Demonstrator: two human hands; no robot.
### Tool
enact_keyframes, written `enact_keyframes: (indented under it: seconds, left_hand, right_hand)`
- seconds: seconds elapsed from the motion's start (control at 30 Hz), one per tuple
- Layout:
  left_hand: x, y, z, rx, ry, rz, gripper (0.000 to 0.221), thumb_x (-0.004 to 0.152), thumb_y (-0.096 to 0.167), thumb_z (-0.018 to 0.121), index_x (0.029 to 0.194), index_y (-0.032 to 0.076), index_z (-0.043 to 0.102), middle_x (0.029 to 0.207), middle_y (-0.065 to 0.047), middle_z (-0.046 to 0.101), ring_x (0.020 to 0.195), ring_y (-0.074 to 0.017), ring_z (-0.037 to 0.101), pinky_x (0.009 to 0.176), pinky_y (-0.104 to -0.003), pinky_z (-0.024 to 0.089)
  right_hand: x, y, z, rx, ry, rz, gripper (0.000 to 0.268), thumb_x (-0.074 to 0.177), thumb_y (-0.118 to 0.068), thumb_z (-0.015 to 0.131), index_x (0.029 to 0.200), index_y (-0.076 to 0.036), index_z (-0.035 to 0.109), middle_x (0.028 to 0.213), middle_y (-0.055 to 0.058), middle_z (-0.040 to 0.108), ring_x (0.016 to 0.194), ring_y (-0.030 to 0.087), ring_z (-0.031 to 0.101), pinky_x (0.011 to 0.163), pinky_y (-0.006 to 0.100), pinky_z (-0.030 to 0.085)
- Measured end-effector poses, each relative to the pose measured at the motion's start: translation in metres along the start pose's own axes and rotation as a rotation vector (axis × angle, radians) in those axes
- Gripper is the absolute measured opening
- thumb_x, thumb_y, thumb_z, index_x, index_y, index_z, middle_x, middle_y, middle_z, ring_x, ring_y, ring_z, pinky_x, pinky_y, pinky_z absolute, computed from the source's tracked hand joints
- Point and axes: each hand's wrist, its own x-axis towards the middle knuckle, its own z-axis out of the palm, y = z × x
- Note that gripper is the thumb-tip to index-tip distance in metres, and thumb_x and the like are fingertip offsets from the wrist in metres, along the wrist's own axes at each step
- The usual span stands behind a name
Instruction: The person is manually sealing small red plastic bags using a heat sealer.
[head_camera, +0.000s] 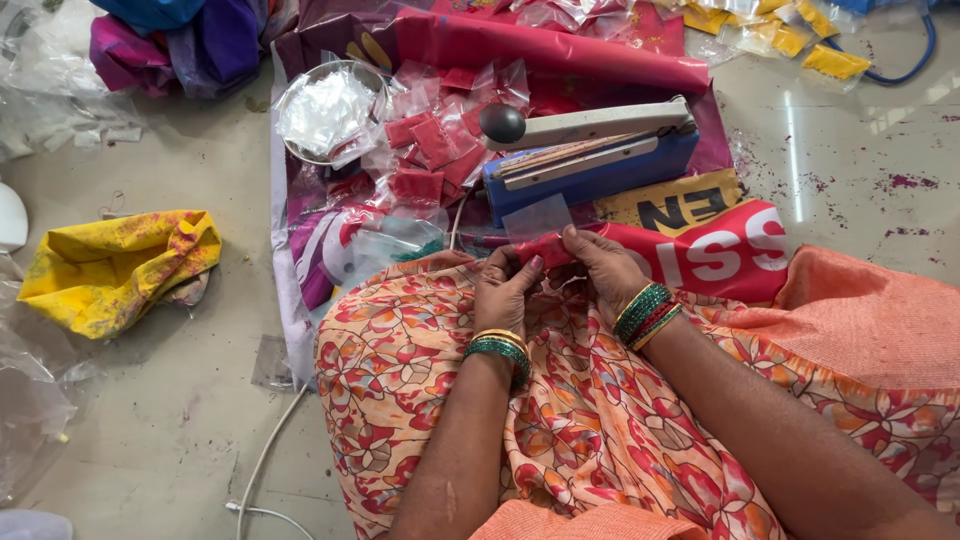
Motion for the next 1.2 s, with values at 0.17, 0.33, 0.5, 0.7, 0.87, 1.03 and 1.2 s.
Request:
enact_keyframes:
  seconds: [0.17, 0.33, 0.5, 0.7, 0.87, 1.03, 1.2]
  left_hand:
    - [-0.005, 0.007, 0.004, -0.002, -0.015, -0.091, 0.017, 0.090, 0.002, 0.074, 0.107, 0.005, 0.072, 0.096, -0.005, 0.076, 0.083, -0.0133, 0.071, 0.067, -0.027, 0.060]
    - [-0.003, 0.001, 0.000, 0.011, -0.034, -0.140, 0.012, 0.090, 0.004, 0.077, 0.101, 0.007, 0.073, 0.092, -0.004, 0.076, 0.076, -0.0140, 0.069, 0.066, -0.028, 0.059]
    - [-0.011, 0.022, 0.017, -0.049, 0.095, -0.238, 0.011, 0.092, 0.020, 0.074, 0.092, 0.009, 0.074, 0.084, -0.003, 0.075, 0.068, -0.0149, 0.069, 0.059, -0.033, 0.060]
    - [-0.002, -0.004, 0.000, -0.014, 0.053, -0.058, 0.012, 0.098, 0.019, 0.074, 0.093, 0.008, 0.073, 0.082, -0.001, 0.071, 0.065, -0.0117, 0.064, 0.058, -0.028, 0.056]
    - [0.002, 0.005, -0.006, 0.087, 0.134, -0.051, 0.009, 0.097, 0.015, 0.071, 0.098, 0.006, 0.072, 0.083, -0.001, 0.072, 0.063, -0.0103, 0.063, 0.054, -0.026, 0.053]
    - [0.024, 0.043, -0.043, 0.474, 0.274, 0.004, 0.011, 0.097, 0.017, 0.072, 0.100, 0.006, 0.071, 0.080, -0.003, 0.070, 0.055, -0.0112, 0.055, 0.043, -0.027, 0.044]
    - [0.029, 0.113, -0.021, 0.311, 0.332, 0.138, 0.066, 0.094, 0.024, 0.078, 0.139, 0.010, 0.032, 0.116, 0.008, 0.053, 0.073, -0.0196, 0.073, 0.059, -0.032, 0.063]
  right_hand:
    - [0.011, 0.006, -0.016, -0.086, -0.093, -0.026, 0.017, 0.088, -0.012, 0.076, 0.104, -0.010, 0.070, 0.091, 0.007, 0.077, 0.074, 0.020, 0.074, 0.066, 0.034, 0.063]
    - [0.024, 0.017, -0.028, -0.110, -0.120, -0.052, 0.017, 0.088, -0.002, 0.077, 0.101, -0.009, 0.068, 0.091, 0.007, 0.075, 0.077, 0.016, 0.074, 0.069, 0.030, 0.063]
    - [0.023, 0.022, -0.024, -0.129, -0.099, 0.011, 0.016, 0.089, -0.012, 0.073, 0.104, -0.011, 0.068, 0.090, 0.004, 0.075, 0.078, 0.017, 0.072, 0.070, 0.033, 0.060]
    - [0.000, 0.009, 0.000, -0.150, -0.036, 0.011, 0.029, 0.098, -0.034, 0.062, 0.110, -0.008, 0.067, 0.093, 0.006, 0.075, 0.081, 0.018, 0.072, 0.074, 0.035, 0.062]
    - [0.008, 0.007, -0.007, -0.311, 0.107, 0.026, 0.051, 0.106, -0.056, 0.047, 0.107, -0.009, 0.068, 0.093, 0.005, 0.071, 0.082, 0.016, 0.066, 0.076, 0.032, 0.055]
    - [0.007, 0.000, -0.010, -0.296, 0.019, 0.097, 0.067, 0.104, -0.062, 0.033, 0.096, -0.006, 0.069, 0.080, 0.008, 0.072, 0.070, 0.019, 0.066, 0.064, 0.034, 0.054]
    - [0.014, 0.001, -0.018, -0.346, 0.025, -0.043, 0.061, 0.107, -0.053, 0.038, 0.097, -0.001, 0.069, 0.079, 0.010, 0.072, 0.064, 0.019, 0.065, 0.058, 0.032, 0.052]
